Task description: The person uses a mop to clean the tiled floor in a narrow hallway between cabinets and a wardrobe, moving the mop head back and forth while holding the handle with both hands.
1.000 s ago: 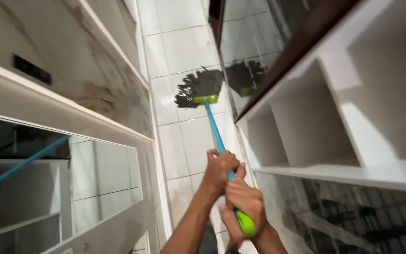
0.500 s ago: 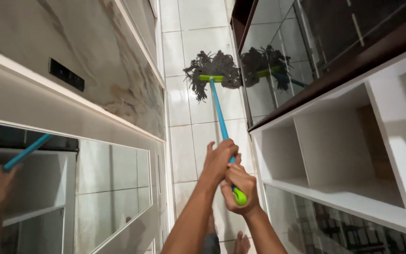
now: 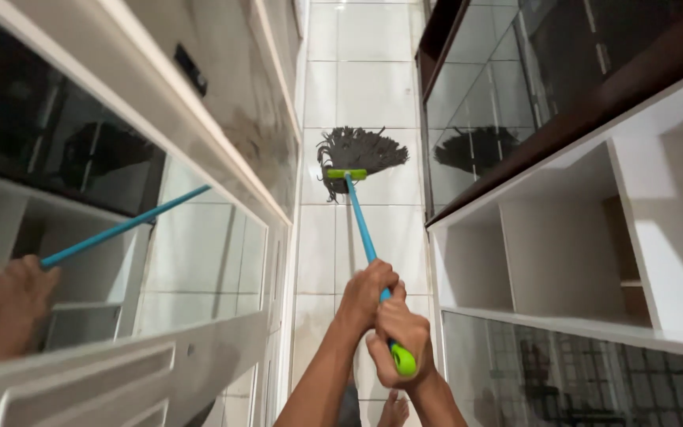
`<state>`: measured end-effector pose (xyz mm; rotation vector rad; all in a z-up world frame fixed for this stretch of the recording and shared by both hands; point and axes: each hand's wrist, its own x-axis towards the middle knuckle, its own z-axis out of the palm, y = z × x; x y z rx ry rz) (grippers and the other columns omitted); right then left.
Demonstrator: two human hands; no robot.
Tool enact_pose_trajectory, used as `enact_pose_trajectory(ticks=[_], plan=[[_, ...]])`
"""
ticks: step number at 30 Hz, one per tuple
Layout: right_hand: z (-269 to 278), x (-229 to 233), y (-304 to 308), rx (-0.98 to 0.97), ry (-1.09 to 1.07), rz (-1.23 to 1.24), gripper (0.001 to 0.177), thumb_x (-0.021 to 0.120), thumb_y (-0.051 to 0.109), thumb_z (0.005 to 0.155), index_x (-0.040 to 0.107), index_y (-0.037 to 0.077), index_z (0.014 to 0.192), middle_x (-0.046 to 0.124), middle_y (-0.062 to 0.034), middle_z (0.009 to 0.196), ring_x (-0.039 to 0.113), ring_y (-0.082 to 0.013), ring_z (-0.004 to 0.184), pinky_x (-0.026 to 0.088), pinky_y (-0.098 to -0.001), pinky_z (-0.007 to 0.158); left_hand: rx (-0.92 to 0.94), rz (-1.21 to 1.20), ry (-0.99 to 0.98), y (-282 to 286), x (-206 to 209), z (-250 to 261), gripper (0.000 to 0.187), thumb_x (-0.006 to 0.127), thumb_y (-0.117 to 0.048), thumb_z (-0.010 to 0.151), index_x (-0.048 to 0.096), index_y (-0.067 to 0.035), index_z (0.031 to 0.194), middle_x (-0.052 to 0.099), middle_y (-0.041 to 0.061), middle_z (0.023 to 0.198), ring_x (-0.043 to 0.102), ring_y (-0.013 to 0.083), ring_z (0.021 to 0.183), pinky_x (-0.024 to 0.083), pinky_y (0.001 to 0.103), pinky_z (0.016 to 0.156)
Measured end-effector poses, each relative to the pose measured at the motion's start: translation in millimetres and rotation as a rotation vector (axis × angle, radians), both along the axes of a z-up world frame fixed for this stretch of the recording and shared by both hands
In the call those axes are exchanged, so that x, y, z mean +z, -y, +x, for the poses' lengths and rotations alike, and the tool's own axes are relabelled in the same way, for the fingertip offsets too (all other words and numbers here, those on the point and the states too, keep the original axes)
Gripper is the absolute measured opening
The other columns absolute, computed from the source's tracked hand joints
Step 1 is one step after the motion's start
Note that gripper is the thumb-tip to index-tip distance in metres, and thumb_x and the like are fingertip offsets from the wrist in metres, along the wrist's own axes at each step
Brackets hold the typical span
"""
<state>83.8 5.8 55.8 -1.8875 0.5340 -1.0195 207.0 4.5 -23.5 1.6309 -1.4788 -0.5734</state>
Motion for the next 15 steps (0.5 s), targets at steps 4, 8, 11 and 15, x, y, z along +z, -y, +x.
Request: enact_pose_trajectory(ticks=[4, 8, 11, 15], plan=[[-42, 14, -49, 0.049, -0.004, -0.045, 0.013, 0.061, -0.002, 0.061, 0.048, 0.000, 0.059, 0.048, -0.0133, 0.060, 0.052, -0.0290, 0.057, 0.043, -0.0347, 0.058, 0.038, 0.018, -0.046, -57, 4, -46, 0.022, 0.070, -0.014, 0.083, 0.058, -0.004, 0.068, 0.057, 0.009, 0.076, 0.060, 0.0296, 0.082, 0.049, 0.042, 0.062], [-73, 26, -71, 0.086, 0.057, -0.004, 0.019, 0.060, -0.001, 0.064, 0.043, 0.000, 0.059, 0.043, -0.0122, 0.058, 0.046, -0.0269, 0.055, 0.045, -0.0469, 0.077, 0.058, 0.010, -0.065, -77, -2, -73, 0.023, 0.071, -0.015, 0.083, 0.057, -0.005, 0.069, 0.058, 0.011, 0.075, 0.059, 0.0308, 0.080, 0.048, 0.043, 0.062], [-76, 23, -64, 0.080, 0.070, -0.025, 0.015, 0.060, 0.002, 0.065, 0.046, 0.000, 0.060, 0.047, -0.0129, 0.059, 0.050, -0.0265, 0.055, 0.044, -0.0364, 0.059, 0.105, -0.005, -0.029, -77, -10, -90, 0.026, 0.072, -0.015, 0.084, 0.056, -0.006, 0.066, 0.058, 0.010, 0.073, 0.060, 0.0305, 0.078, 0.048, 0.042, 0.063], [-64, 0, -38, 0.035, 0.066, 0.015, 0.015, 0.059, 0.001, 0.068, 0.047, 0.000, 0.060, 0.049, -0.0130, 0.059, 0.050, -0.0274, 0.054, 0.044, -0.0365, 0.058, 0.052, -0.089, 0.042, -43, -24, -61, 0.019, 0.077, -0.014, 0.077, 0.060, -0.006, 0.073, 0.060, 0.012, 0.082, 0.060, 0.0348, 0.083, 0.050, 0.042, 0.066]])
